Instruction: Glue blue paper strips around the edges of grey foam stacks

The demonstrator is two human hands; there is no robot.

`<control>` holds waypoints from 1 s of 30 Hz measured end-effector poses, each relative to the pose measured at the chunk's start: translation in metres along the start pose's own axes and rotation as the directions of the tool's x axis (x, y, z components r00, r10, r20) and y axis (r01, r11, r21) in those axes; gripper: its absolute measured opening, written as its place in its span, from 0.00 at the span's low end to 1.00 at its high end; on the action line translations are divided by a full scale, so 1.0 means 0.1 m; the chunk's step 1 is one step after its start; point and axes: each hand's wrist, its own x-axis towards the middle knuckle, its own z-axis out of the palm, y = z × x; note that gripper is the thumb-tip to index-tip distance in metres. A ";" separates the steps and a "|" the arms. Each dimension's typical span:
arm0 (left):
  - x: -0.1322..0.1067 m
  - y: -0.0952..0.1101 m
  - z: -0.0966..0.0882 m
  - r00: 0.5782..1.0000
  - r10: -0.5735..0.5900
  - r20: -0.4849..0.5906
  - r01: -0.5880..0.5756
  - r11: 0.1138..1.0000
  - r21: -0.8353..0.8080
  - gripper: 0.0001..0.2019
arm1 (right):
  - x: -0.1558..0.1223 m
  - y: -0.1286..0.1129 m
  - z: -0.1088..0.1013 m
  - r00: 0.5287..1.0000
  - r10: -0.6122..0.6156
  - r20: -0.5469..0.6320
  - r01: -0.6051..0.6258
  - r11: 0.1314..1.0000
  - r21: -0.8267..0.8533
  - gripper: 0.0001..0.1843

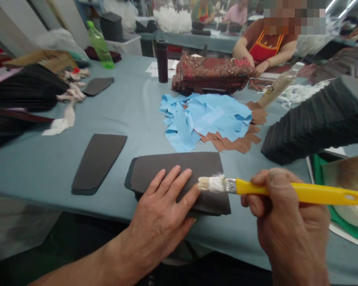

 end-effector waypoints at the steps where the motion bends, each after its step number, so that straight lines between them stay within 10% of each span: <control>1: 0.00 0.01 0.00 1.000 0.001 -0.012 -0.001 1.000 0.001 0.23 | -0.02 -0.04 0.09 1.000 0.017 0.005 -0.017 1.000 -0.004 0.16; 17: -0.03 0.05 0.12 0.989 -0.057 -0.133 0.050 0.997 -0.058 0.19 | -0.15 -0.16 0.92 0.883 0.088 0.461 -0.113 0.993 0.027 0.24; 30: -0.03 0.01 0.10 0.990 -0.032 -0.134 0.028 0.999 -0.031 0.23 | 0.02 -0.07 0.75 0.952 0.066 0.300 -0.090 0.994 0.065 0.16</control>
